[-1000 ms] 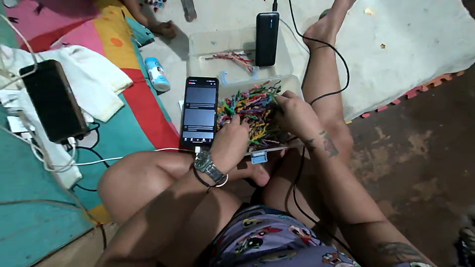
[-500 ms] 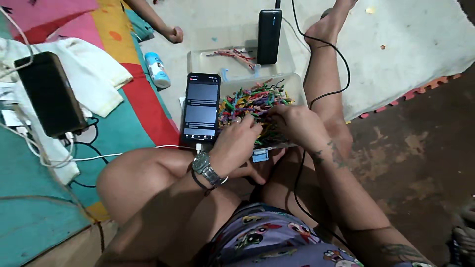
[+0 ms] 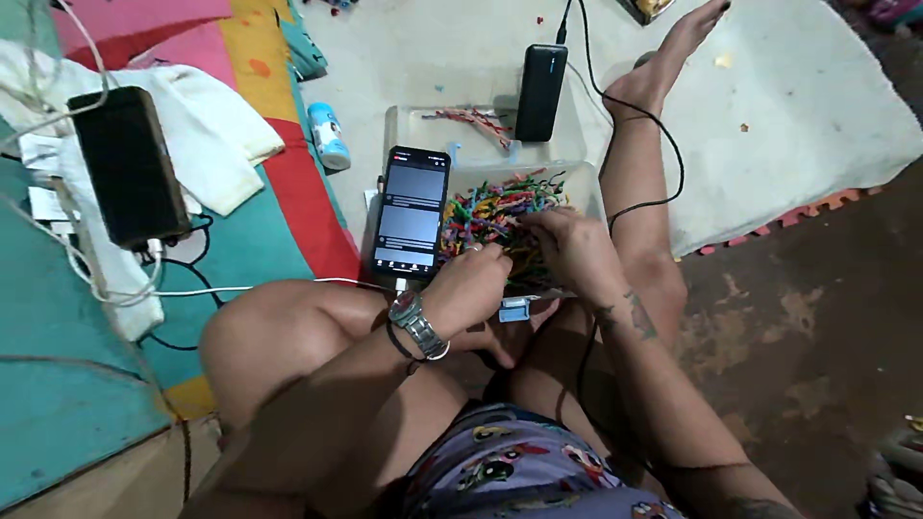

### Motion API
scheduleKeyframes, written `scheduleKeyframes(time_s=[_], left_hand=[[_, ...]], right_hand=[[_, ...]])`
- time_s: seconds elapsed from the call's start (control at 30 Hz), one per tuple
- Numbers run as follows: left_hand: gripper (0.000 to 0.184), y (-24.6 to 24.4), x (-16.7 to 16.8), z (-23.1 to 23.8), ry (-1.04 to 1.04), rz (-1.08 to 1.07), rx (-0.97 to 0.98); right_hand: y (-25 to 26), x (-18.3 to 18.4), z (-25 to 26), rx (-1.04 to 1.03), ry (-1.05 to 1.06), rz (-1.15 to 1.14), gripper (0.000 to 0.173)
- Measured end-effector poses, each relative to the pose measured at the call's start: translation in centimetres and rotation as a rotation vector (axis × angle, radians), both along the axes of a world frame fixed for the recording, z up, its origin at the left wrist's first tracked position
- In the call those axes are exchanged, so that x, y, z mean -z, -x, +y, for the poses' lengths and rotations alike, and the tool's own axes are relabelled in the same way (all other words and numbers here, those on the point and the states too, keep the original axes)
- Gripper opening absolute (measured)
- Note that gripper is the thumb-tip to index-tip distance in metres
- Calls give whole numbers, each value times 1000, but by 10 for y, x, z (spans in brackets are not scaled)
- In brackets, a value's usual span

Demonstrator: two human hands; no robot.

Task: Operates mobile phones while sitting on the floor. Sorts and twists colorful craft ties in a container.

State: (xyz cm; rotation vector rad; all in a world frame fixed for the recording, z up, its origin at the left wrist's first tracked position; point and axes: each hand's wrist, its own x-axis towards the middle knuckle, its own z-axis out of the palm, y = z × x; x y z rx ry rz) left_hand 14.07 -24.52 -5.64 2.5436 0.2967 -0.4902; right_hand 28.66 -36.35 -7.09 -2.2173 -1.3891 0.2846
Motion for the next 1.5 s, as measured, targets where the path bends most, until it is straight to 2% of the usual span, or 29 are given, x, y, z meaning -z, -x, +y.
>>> scheduleKeyframes(time_s=[0.1,0.2,0.33,0.4,0.47,0.57,0.63,0.7,0.8,0.9,1.0,1.17,1.27,1.33,1.37,1.43,1.5], left_hand=[[30,0,-2,0,-2,30,7],[30,1,-4,0,-3,46,3],[29,1,-4,-1,-11,30,13],[30,1,-3,-1,3,24,12],[29,3,-3,-2,5,12,0],[23,9,-12,-7,-63,-38,-49],[22,13,-18,-10,-93,-153,-90],[14,15,-16,-11,-73,-441,-166],[20,7,-19,-10,127,-822,-257],[31,5,-31,-12,367,-904,-254],[17,7,-30,-17,372,-987,-302],[13,15,-31,-14,392,-930,-427],[11,17,-36,-14,699,-819,-473],[13,19,-40,-10,893,-683,-400],[14,20,-41,-8,910,-609,-345],[16,20,-43,-4,789,-480,-257],[21,19,-46,-2,587,-383,-254]], right_hand=[[1,2,1,40,-50,9,24],[3,2,-2,117,-253,-31,26],[1,0,-4,254,-500,-43,17],[-2,-1,-5,296,-600,60,15],[-4,-4,-6,298,-689,270,15],[-7,-15,-9,275,-775,569,27],[-11,-18,-13,255,-843,602,29],[-12,-21,-19,234,-885,551,22],[0,-31,-26,176,-873,422,19],[25,-37,-24,66,-840,343,14],[44,-38,-16,20,-857,413,12],[56,-25,-11,44,-876,392,9],[52,-15,-12,44,-857,476,7],[39,-16,-15,12,-785,655,6],[32,-19,-17,-18,-738,710,5],[22,-26,-20,-90,-642,635,6],[23,-30,-23,-106,-578,323,9]])
